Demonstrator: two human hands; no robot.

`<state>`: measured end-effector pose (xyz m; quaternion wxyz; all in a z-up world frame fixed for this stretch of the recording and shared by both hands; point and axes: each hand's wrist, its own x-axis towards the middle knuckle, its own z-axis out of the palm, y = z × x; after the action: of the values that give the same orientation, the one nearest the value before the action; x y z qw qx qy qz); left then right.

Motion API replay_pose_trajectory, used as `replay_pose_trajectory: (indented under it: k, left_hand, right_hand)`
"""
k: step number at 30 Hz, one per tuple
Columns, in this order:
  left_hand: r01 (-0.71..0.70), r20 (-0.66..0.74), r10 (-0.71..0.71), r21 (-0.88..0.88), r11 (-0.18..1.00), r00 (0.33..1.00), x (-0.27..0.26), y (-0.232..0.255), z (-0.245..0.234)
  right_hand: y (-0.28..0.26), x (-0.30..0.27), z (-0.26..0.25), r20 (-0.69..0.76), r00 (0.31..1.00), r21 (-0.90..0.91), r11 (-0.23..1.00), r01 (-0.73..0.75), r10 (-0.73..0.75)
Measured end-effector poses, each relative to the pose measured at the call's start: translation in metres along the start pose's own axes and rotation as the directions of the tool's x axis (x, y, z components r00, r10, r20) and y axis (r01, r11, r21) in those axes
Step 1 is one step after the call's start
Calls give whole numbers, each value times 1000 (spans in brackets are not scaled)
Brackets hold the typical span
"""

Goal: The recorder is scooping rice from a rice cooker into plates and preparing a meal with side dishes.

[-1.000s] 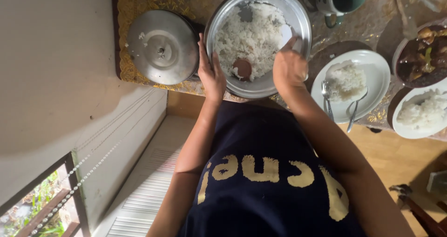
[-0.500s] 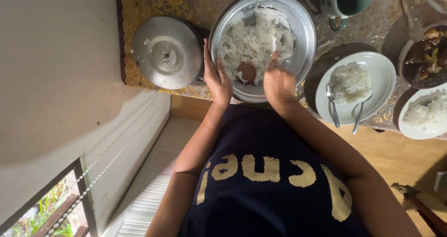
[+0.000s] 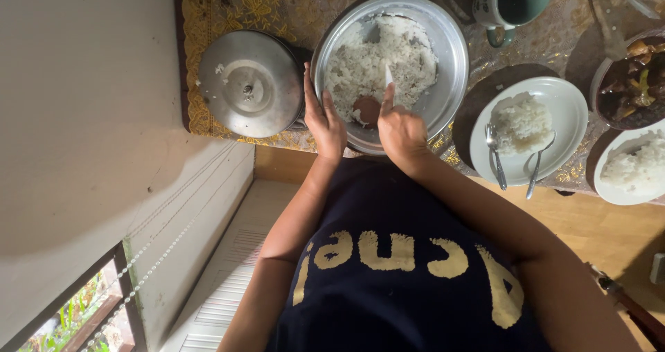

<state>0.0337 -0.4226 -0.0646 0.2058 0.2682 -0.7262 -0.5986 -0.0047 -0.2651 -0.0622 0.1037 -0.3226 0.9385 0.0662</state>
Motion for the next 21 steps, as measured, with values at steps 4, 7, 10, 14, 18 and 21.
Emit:
replay_pose_trajectory:
  k: [4,7,10,14,18,21]
  left_hand:
    - [-7,2,7,24,1000,1000,0,0,-2]
    - [5,-13,-5,8,1000,1000,-1,-6,0]
    - [13,-9,-13,-18,1000,1000,0,-10,-1]
    - [17,6,-17,-60,998,1000,0,-12,-2]
    - [5,54,-6,14,1000,999,8,-7,-4]
    - [18,74,-20,26,999,997,8,-13,-8]
  right_hand:
    - [-9,0,-8,-26,998,-70,996,54,-55]
    - [-13,1,-6,-67,989,-4,991,135,-135]
    - [-15,6,2,-50,992,11,994,113,-112]
    - [18,9,15,-108,994,88,996,33,-24]
    - [53,22,13,29,987,338,928,-158,158]
    - [61,34,6,-25,987,295,944,-147,161]
